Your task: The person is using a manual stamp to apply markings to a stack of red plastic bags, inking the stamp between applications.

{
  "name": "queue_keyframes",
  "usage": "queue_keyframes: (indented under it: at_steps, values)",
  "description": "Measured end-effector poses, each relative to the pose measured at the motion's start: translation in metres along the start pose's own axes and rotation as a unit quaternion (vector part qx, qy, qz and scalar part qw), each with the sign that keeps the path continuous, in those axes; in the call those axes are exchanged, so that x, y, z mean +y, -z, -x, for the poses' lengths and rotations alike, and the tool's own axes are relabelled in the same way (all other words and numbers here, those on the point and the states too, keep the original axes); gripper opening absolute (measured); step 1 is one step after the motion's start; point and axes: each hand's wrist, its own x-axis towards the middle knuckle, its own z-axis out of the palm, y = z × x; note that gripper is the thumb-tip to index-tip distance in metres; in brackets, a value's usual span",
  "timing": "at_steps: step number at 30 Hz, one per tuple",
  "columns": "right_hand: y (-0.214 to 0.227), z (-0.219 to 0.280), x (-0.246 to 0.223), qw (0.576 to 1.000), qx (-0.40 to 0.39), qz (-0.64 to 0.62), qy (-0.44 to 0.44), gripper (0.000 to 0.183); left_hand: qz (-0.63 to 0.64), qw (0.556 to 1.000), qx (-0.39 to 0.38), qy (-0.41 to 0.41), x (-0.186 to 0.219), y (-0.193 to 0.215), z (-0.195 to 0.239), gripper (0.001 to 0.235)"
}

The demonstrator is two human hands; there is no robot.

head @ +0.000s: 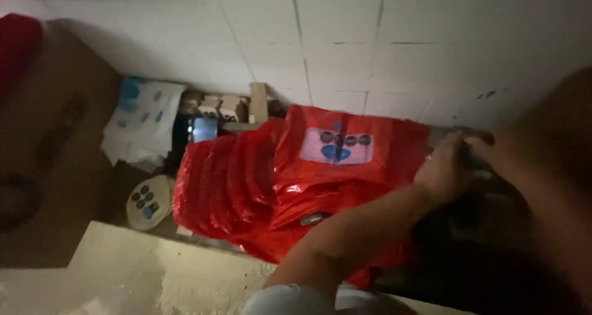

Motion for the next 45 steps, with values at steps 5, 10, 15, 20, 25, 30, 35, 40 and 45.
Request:
queue_keyframes:
  at_steps: [5, 10, 15, 20, 25, 30, 35, 40, 45]
  values:
    - [-0.049, -0.002, 0.027, 0.941, 0.274, -0.194, 0.038, 0.044, -0.023, 0.979, 0.045, -0.199, -0.048, -0.012, 0.084, 0.076]
    - [-0.113, 0.080, -0.021, 0.870, 0.223, -0.424, 0.118, 0.011, -0.092, 0.936, 0.011, -0.340, -0.132, 0.052, 0.177, 0.023]
    - [-0.141, 0.140, -0.107, 0.932, -0.044, -0.308, 0.186, 0.018, -0.128, 0.965, 0.153, -0.171, -0.181, 0.104, 0.257, 0.035]
    - [-0.194, 0.123, -0.158, 0.970, -0.026, -0.149, 0.192, 0.060, -0.266, 0.929, 0.243, -0.081, -0.224, 0.124, 0.275, 0.045]
    - [-0.166, 0.111, -0.203, 0.969, -0.154, -0.191, 0.026, 0.051, -0.354, 0.924, 0.116, 0.082, -0.254, 0.142, 0.254, 0.038]
    - [-0.182, 0.101, -0.212, 0.941, -0.121, -0.315, 0.035, 0.071, -0.400, 0.882, 0.218, -0.121, -0.281, 0.161, 0.229, 0.047]
    - [-0.201, 0.102, -0.213, 0.858, -0.102, -0.504, 0.003, 0.044, -0.813, 0.578, 0.062, 0.039, -0.260, 0.177, 0.218, 0.061]
    - [-0.181, 0.151, -0.156, 0.825, 0.023, -0.561, 0.064, 0.056, -0.468, 0.877, 0.086, 0.056, -0.248, 0.178, 0.212, 0.070]
    - [-0.111, 0.176, -0.061, 0.829, 0.047, -0.547, -0.108, 0.053, -0.307, 0.939, 0.129, -0.086, -0.282, 0.183, 0.216, 0.083]
